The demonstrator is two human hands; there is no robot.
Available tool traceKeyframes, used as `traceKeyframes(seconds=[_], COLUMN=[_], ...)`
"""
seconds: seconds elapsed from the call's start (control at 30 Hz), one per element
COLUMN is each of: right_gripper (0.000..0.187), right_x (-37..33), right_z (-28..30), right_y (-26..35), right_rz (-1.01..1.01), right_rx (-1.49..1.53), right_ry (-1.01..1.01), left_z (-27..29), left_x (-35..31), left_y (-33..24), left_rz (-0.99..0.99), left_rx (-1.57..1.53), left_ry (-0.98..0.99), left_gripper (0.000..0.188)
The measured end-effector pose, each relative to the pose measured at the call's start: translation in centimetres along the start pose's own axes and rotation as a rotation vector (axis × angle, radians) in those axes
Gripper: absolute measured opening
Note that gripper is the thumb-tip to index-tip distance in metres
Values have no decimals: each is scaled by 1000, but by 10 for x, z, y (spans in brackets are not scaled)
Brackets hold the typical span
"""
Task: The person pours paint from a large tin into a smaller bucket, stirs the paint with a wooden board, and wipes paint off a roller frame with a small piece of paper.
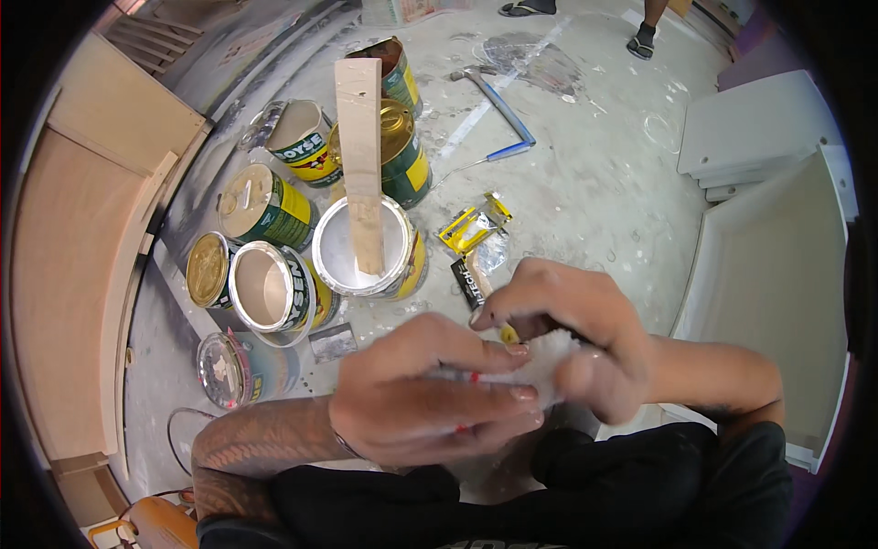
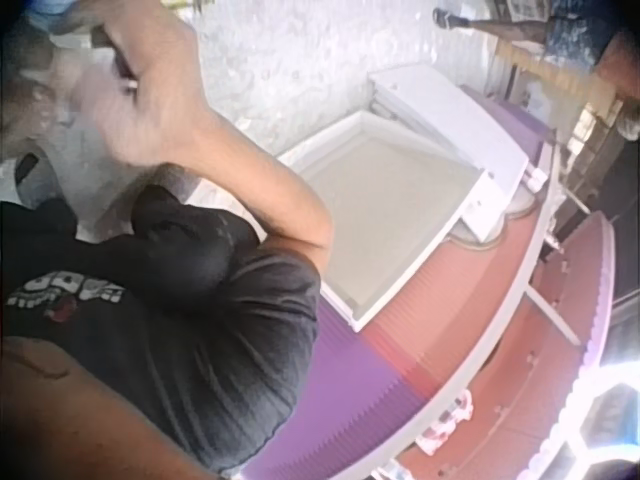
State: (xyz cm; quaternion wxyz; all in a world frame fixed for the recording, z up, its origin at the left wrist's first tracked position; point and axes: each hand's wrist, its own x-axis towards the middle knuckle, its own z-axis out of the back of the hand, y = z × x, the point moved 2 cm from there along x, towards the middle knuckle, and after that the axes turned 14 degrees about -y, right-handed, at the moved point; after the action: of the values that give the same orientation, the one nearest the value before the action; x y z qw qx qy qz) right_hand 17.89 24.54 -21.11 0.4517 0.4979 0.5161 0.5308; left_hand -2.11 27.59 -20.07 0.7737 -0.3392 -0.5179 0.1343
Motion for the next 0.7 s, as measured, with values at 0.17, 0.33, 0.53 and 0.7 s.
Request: traceKeyframes(seconds=[0.17,0.33,0.53,0.7], right_gripper=[82,65,43,42], right_x=[-1,-1,-11,-16], right_z=[-6,-13,-22,-26], right_y=[20,24,17,18], right_rz=[118,653,676,639], right_rx=[151,23,-66,-71], right_ry=[67,107,77,-5], left_z=[11,4,-6,-12], left_x=[13,10,-3,-17], left_y=[7,5,0,-1], left_rz=[115,167,191,189], left_rx=[-279,-322,-288,-317], left_ry=[32,65,148,62], left_gripper=[35,23,17,20])
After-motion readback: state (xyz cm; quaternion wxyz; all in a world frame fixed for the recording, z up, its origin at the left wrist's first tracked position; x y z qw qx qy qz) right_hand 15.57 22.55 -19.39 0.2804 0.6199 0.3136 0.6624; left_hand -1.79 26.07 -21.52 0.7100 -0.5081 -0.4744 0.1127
